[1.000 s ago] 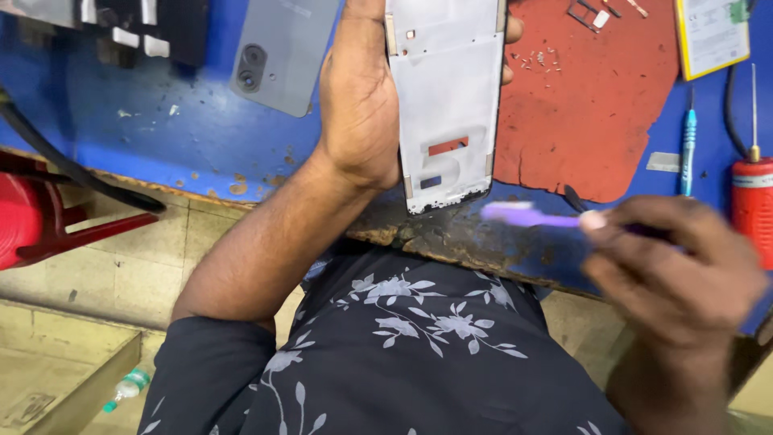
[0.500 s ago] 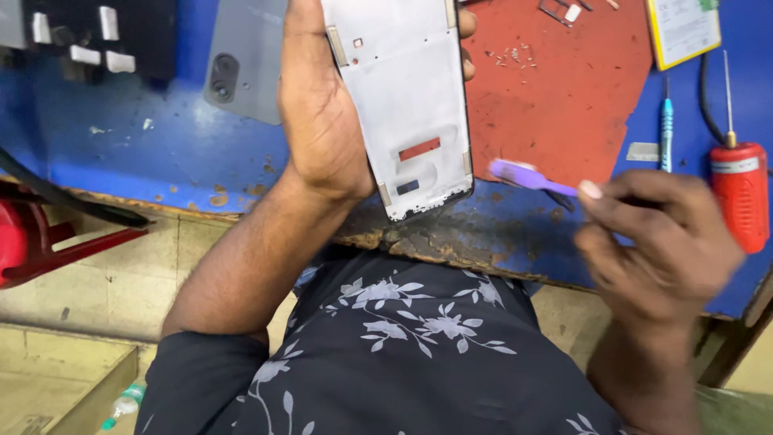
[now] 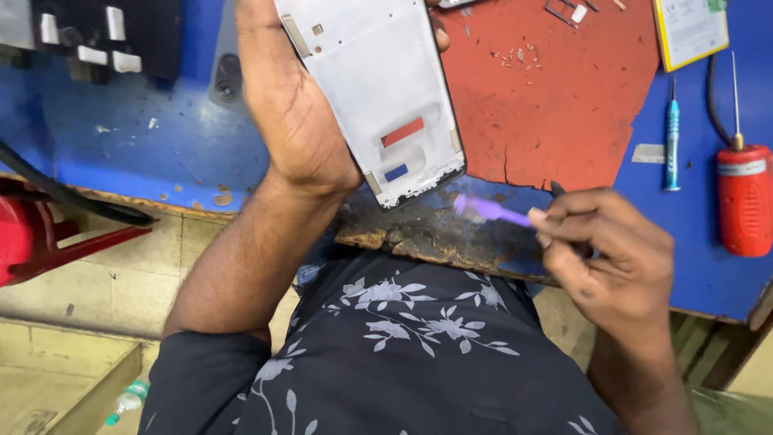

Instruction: The person scrapes residue from the edges of a disassembled smartphone frame using a metal tool, then brushes the frame with a toothbrush. They handle a small ribbon cable and place it on the workbench. The person continues scraping and brushing the frame throughout the clip.

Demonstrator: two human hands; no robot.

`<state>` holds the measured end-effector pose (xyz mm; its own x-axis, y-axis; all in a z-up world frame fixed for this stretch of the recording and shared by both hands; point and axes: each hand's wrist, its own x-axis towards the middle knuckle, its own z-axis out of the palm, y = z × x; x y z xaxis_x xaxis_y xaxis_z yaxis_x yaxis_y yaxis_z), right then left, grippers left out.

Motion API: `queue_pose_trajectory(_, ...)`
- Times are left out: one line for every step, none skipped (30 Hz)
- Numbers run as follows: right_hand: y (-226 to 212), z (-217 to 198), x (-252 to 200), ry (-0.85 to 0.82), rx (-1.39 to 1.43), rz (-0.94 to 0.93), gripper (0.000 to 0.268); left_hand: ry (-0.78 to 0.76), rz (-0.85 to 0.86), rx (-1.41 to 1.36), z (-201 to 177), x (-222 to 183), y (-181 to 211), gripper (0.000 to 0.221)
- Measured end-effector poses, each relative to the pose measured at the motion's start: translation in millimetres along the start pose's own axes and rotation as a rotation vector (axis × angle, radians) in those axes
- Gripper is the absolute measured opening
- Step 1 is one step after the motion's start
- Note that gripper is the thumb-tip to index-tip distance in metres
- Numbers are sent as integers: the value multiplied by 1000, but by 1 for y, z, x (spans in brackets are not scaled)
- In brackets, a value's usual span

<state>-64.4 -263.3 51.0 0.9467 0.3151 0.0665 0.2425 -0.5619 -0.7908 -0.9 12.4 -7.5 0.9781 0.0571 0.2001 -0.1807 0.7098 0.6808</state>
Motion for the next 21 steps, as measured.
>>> queue_pose_trajectory(2, 0, -2, 67, -5, 6, 13, -11, -7, -34, 1, 2, -2, 50)
queue_pose_trajectory(4, 0, -3, 137, -48, 6, 13, 9, -20, -64, 4, 1, -4, 48)
queue_pose_trajectory(5, 3, -3, 205, -90, 6, 13, 10, -33, -95, 6, 2, -6, 50)
queue_pose_trajectory(5, 7, -3, 272, -132, 7, 14, 14, -47, -126, 8, 2, -7, 53)
queue_pose_trajectory(3, 10, -3, 236, -248, -123, 15, 0, -58, -158, 9, 3, -6, 60)
queue_pose_trajectory(0, 13, -2, 195, -364, -252, 17, 15, -62, -182, 10, 3, -6, 63)
queue_pose_trajectory(-2, 17, 0, 153, -475, -387, 19, 30, -59, -201, 10, 5, -5, 66)
queue_pose_trajectory(-6, 21, 1, 128, -382, -354, 19, 75, -49, -212, 10, 4, -4, 66)
queue_pose_trajectory(-8, 25, 0, 96, -287, -318, 20, 92, -31, -209, 10, 4, -4, 66)
queue_pose_trajectory(-8, 27, -1, 65, -192, -282, 23, 108, -13, -206, 9, 3, -4, 65)
queue_pose_trajectory(-7, 28, -3, 98, -264, -291, 21, 94, 9, -189, 7, 2, -5, 64)
queue_pose_trajectory(-3, 27, -5, 131, -336, -301, 20, 91, 10, -166, 6, -1, -6, 65)
queue_pose_trajectory(2, 24, -6, 171, -411, -312, 20, 80, 11, -144, 5, -1, -6, 65)
queue_pose_trajectory(8, 19, -7, 197, -449, -256, 21, 81, -9, -115, 4, -2, -5, 68)
queue_pose_trajectory(15, 14, -7, 225, -488, -205, 22, 82, -16, -118, 4, 0, -5, 70)
queue_pose_trajectory(21, 10, -6, 254, -526, -155, 24, 83, -24, -120, 3, 1, -5, 71)
queue_pose_trajectory(24, 10, -10, 255, -486, -228, 24, 91, -27, -147, 3, 1, -5, 70)
queue_pose_trajectory(26, 11, -14, 257, -446, -300, 24, 94, -29, -165, 3, 1, -5, 70)
queue_pose_trajectory(29, 12, -17, 261, -408, -366, 25, 96, -37, -186, 3, 0, -6, 70)
queue_pose_trajectory(31, 13, -19, 233, -428, -312, 25, 93, -44, -198, 4, 0, -6, 70)
queue_pose_trajectory(32, 14, -19, 211, -450, -261, 25, 89, -45, -190, 5, 1, -6, 70)
